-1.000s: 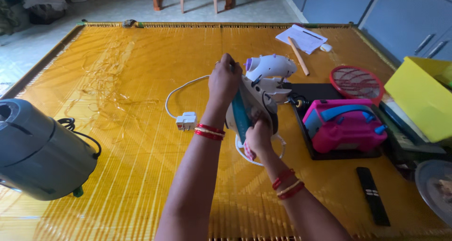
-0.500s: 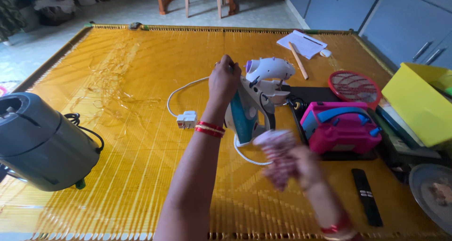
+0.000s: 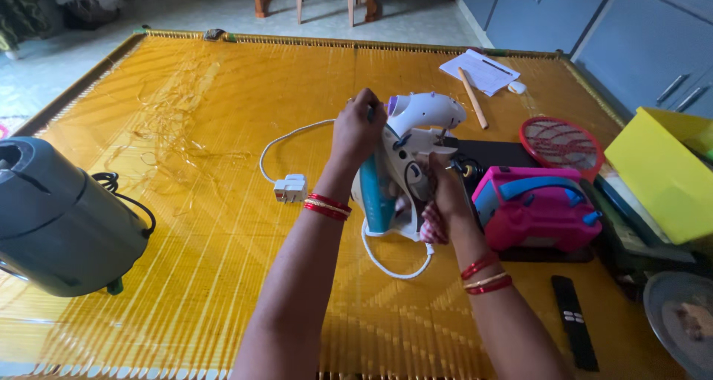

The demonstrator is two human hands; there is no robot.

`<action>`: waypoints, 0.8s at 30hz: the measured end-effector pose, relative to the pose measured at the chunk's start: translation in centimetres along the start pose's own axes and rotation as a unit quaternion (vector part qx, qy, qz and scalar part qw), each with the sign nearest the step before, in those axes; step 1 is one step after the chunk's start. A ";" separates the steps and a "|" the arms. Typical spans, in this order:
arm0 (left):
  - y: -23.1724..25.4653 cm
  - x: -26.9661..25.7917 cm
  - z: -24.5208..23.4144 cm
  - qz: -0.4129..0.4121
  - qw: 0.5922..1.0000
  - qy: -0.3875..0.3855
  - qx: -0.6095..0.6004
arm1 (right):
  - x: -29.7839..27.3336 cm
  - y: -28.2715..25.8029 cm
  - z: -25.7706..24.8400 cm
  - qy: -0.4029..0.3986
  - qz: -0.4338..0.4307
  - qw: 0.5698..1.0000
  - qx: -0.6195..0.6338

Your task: The person wipes a red electric fly swatter with a small checkered cloth, then wipes the body and soleplate of a teal and white iron with the same cloth. The person places the swatter aside and continues wiping the iron before setting it down.

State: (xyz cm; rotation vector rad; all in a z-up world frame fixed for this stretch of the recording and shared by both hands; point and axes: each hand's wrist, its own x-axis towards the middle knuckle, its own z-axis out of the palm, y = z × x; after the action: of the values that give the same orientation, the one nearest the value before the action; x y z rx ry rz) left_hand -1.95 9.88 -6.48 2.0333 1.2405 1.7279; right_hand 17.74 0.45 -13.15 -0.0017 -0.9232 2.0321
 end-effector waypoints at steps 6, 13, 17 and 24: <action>0.5 0.6 -0.4 -0.019 0.999 0.007 -0.041 | -0.9 2.8 -2.6 0.269 0.000 0.955 -0.125; 4.2 -0.9 2.3 0.037 0.998 -0.033 -0.028 | -5.2 5.8 -9.3 0.405 -0.235 0.744 -0.478; 3.8 -0.8 1.6 0.029 0.999 -0.009 -0.012 | -6.0 7.0 -9.4 0.464 -0.281 0.735 -0.407; 0.4 -0.6 0.1 -0.063 0.991 0.098 0.069 | -1.7 7.9 0.0 0.409 -0.245 0.741 -0.473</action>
State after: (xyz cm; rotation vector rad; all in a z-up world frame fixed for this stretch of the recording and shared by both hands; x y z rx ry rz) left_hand -1.66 9.26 -6.66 1.8437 1.5527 1.8656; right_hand 13.12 -3.42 -18.46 -1.0160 -1.0845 0.7252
